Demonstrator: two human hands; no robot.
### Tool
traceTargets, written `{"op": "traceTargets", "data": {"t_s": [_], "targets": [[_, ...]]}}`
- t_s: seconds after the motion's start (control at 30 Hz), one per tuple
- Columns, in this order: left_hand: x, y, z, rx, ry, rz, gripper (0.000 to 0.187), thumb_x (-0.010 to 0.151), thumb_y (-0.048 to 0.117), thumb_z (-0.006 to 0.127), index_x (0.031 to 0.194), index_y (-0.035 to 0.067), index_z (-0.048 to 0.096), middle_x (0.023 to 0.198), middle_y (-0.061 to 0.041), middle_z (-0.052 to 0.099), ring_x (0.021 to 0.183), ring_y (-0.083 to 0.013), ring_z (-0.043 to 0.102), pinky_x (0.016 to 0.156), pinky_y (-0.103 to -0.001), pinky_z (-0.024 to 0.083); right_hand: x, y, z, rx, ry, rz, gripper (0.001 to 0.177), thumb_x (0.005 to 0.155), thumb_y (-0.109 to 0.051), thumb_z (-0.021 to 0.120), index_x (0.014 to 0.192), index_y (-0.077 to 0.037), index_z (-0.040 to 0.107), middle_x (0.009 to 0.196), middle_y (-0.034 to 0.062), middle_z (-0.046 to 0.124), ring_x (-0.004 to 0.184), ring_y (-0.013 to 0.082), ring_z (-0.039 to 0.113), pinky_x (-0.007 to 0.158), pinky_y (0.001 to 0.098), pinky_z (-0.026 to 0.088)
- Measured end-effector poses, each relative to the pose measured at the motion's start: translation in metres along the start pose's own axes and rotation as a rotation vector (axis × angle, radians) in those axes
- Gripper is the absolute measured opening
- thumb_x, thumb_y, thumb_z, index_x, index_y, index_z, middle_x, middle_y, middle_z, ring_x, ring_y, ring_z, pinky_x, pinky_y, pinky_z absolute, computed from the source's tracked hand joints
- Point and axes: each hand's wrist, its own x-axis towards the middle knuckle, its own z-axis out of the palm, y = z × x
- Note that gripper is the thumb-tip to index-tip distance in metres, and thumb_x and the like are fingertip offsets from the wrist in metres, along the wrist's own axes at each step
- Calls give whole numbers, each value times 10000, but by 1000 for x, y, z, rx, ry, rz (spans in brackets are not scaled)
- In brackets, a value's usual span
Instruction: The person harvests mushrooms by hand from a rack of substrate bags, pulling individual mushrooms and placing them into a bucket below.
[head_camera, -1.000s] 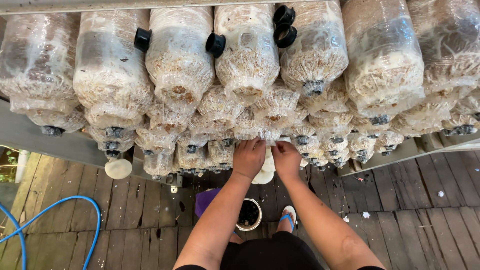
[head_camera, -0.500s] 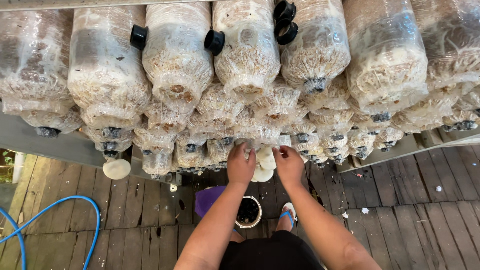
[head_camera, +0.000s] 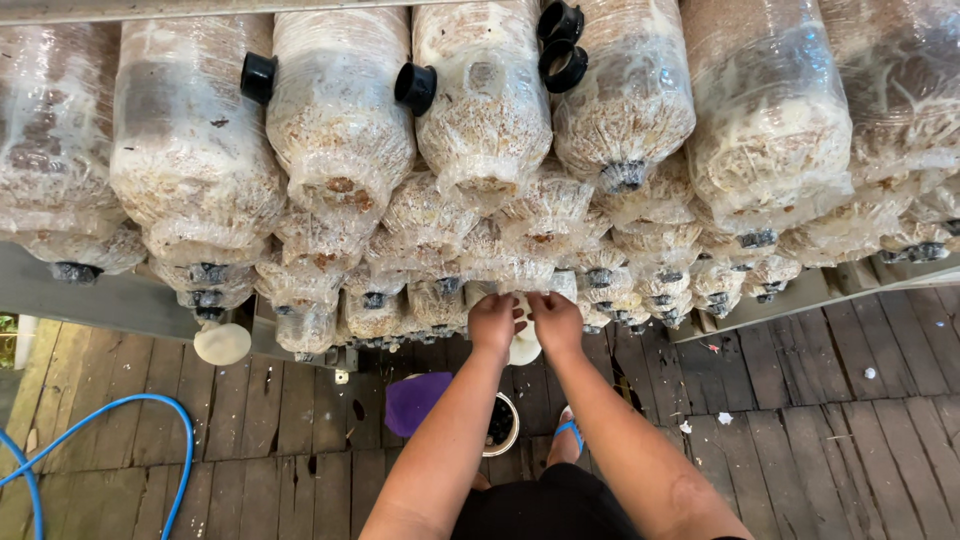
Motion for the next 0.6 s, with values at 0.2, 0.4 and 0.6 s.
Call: {"op": "traceTargets", "data": {"t_s": [0.2,0.4,0.6], "targets": [[25,-13,5,18,-42,-98,228,915,207,725,1020,4,720,870,-107,720,723,-177,689,683,-362,657,-2,-11,16,306,5,96,231,979,-174,695,1029,43,756,943,253,745,975,306,719,799,475,565],[11,-3,3,142,-23,1,289,888,247,734,988,-24,748,884,-183,753,726,-242,739,646,-411,668,-18,-27,-2,124,-29,28,269,965,-278,733,999,-16,787,895,189,766,925,304,756,793,397,562],[7,-9,-14,734,149,410,371,931,374,559,788,78,730,775,-194,709,904,-420,700,835,-506,599,0,1,-1,-139,139,-159,207,983,-258,662,979,-115,811,742,115,729,836,301,719,735,394,546]]}}
